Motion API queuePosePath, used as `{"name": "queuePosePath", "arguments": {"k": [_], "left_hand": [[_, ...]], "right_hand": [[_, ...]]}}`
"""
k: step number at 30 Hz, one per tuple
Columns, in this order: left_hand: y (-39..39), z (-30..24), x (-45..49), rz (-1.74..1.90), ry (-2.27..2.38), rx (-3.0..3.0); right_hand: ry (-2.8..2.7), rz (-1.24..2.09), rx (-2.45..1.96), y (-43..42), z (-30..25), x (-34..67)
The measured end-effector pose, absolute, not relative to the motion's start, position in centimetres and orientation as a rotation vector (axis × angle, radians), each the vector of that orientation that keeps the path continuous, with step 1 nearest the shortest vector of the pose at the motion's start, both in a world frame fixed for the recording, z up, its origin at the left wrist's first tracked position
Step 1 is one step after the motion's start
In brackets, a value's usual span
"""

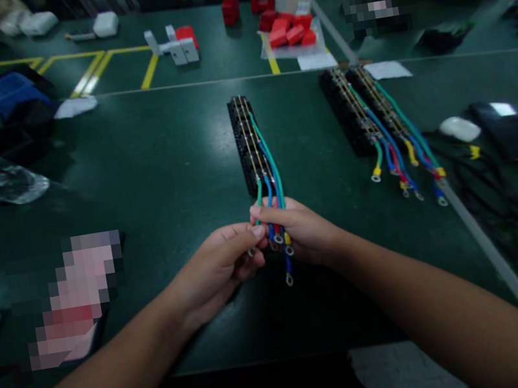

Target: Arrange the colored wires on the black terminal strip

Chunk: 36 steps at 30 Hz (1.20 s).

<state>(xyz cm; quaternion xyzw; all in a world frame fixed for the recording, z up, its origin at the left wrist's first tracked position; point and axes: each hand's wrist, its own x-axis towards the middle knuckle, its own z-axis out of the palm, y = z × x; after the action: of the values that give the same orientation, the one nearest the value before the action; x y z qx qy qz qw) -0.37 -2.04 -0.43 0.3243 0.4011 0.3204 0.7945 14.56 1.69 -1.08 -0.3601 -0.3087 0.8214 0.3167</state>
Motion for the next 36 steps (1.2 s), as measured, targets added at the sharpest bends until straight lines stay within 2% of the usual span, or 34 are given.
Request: {"name": "queuePosePath", "arguments": {"k": [36], "left_hand": [[-2.11,-0.52,-0.42,0.685,0.856,0.69]], "right_hand": [[-0.789,2.169,-0.921,1.68,-1.29,14.64]]}}
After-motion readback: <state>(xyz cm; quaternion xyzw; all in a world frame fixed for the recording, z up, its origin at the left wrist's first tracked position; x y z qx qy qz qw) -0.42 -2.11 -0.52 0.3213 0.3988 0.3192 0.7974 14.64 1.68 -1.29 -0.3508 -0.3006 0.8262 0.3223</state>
